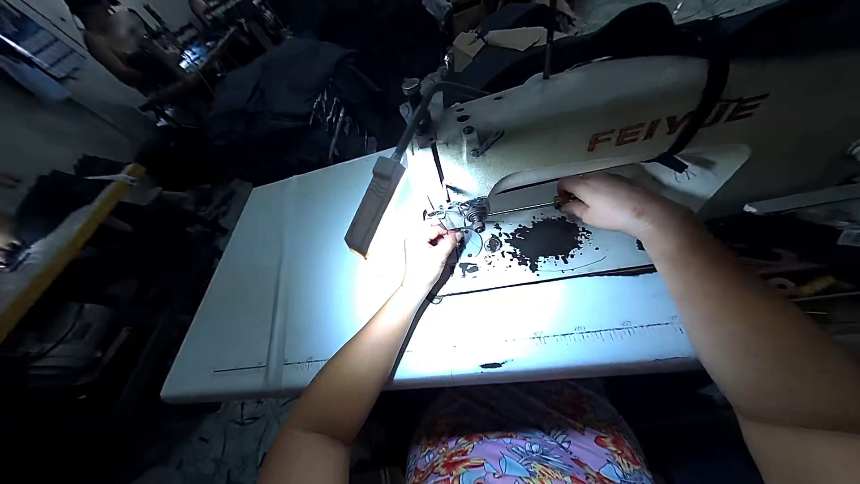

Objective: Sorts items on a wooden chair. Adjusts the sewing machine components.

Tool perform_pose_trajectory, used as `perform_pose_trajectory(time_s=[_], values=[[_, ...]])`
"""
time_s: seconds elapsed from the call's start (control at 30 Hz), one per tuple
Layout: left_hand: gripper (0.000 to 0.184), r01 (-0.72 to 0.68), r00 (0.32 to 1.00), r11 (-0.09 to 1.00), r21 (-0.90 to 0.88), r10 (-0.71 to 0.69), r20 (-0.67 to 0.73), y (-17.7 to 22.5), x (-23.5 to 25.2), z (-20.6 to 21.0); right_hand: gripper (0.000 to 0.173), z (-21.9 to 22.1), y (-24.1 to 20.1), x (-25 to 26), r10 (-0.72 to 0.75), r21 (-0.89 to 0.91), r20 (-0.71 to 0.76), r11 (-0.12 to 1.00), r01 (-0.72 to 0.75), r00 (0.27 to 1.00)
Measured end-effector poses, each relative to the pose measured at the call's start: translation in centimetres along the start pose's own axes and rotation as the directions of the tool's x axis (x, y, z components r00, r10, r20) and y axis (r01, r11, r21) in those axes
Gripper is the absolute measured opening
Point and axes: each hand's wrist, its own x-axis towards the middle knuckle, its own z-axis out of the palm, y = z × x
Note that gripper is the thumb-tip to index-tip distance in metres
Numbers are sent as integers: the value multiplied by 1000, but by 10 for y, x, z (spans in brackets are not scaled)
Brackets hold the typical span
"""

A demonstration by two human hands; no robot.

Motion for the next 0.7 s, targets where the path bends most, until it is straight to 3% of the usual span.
perform_pose_trajectory(time_s=[0.17,0.27,0.43,0.7], values=[[12,156,987,987,28,-157,24,9,-3,-3,16,-4,9,-18,-190,121,-163,970,211,968],[10,204,979,979,25,-204,8,13,-4,-3,23,-10,10,-23,-167,182,-186,963,201,968],[8,193,981,981,-13,-193,25,8,-4,-3,15,-9,10,-23,-162,305,-240,923,233,957],[9,170,985,983,63,-171,15,9,-4,-5,14,-11,15,-26,-151,293,-217,932,212,964]])
